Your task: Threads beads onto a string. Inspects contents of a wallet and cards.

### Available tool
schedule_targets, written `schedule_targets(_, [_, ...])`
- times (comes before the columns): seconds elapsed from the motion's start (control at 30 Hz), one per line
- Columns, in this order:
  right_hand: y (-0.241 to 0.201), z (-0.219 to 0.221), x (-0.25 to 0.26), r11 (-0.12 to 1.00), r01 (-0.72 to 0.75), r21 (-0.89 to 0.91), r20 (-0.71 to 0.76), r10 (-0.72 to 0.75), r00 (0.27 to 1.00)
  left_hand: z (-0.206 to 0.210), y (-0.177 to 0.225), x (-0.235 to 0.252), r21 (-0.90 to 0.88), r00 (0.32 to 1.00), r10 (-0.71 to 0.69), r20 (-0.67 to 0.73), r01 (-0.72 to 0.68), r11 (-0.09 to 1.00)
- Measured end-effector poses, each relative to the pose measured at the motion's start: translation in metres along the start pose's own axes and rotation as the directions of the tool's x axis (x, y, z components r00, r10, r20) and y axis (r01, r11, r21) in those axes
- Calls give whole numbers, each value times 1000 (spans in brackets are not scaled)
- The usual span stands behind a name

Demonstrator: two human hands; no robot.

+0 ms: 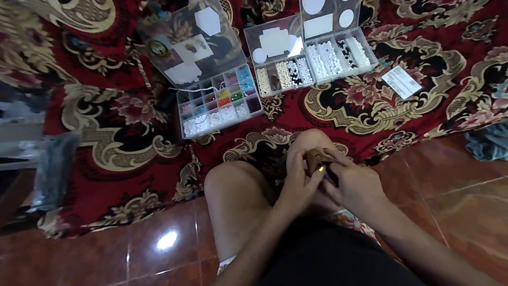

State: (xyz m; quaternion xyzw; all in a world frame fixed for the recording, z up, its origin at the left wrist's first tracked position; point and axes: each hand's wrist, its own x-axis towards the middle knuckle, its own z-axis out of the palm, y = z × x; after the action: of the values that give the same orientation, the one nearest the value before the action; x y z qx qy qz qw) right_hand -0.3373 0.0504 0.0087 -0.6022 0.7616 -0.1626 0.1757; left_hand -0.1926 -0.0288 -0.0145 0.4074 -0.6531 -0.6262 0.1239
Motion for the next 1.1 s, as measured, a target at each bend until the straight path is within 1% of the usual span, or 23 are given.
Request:
schedule_targets(0.07, [-4,1,3,998,-29,-58,31,31,999,2,1,-1,83,1000,11,-17,-9,997])
schedule_targets(0.13, [-2,6,4,999,-19,-43,17,20,1000,2,1,0,116,999,-16,-33,20,993])
schedule_targets(0.17, [3,10,3,1000,17,2,-36,-17,999,1,1,0,100,999,-29,-42,33,994])
schedule_targets(0.2, [8,16,0,995,82,58,-140,-73,987,-1,0,1,71,998,-34,-51,37,997])
schedule_targets(0.27, [21,24,-6,956,239,170,-331,-173,928,-5,0,3,-4,996,-69,-53,69,998])
schedule_targets(0.33, [32,27,-12,903,343,257,-439,-207,874,-9,2,2,-71,994,-102,-33,100,992])
schedule_targets(0.4, [42,33,-18,868,363,339,-500,-161,851,-8,-3,0,-74,998,-53,-24,51,996])
schedule_targets(0.5, [54,42,-21,798,382,466,-583,-48,811,-4,-19,-5,-12,993,116,-35,-117,993])
schedule_targets(0.57, [58,41,-21,756,366,542,-598,41,800,-3,-23,-10,-3,986,159,-42,-159,987])
schedule_targets(0.63, [63,40,-21,743,339,578,-601,107,792,-1,-25,-17,-24,981,184,-57,-185,982])
schedule_targets(0.7, [66,39,-22,735,319,599,-590,134,796,1,-27,-22,-15,978,200,-67,-202,979])
schedule_targets(0.8, [64,39,-24,719,302,626,-562,148,813,2,-26,-23,36,979,178,-97,-175,984])
schedule_targets(0.9, [57,33,-24,713,267,649,-533,176,828,3,-23,-20,57,988,116,-101,-111,992])
schedule_targets(0.97, [53,28,-24,686,254,682,-510,198,837,1,-20,-18,14,994,73,-86,-72,997])
schedule_targets(1.0, [50,26,-24,676,244,695,-498,209,842,0,-18,-17,-21,997,29,-72,-31,999])
schedule_targets(1.1, [46,23,-25,664,227,712,-480,224,848,-5,-1,-17,-176,984,-180,-13,175,969])
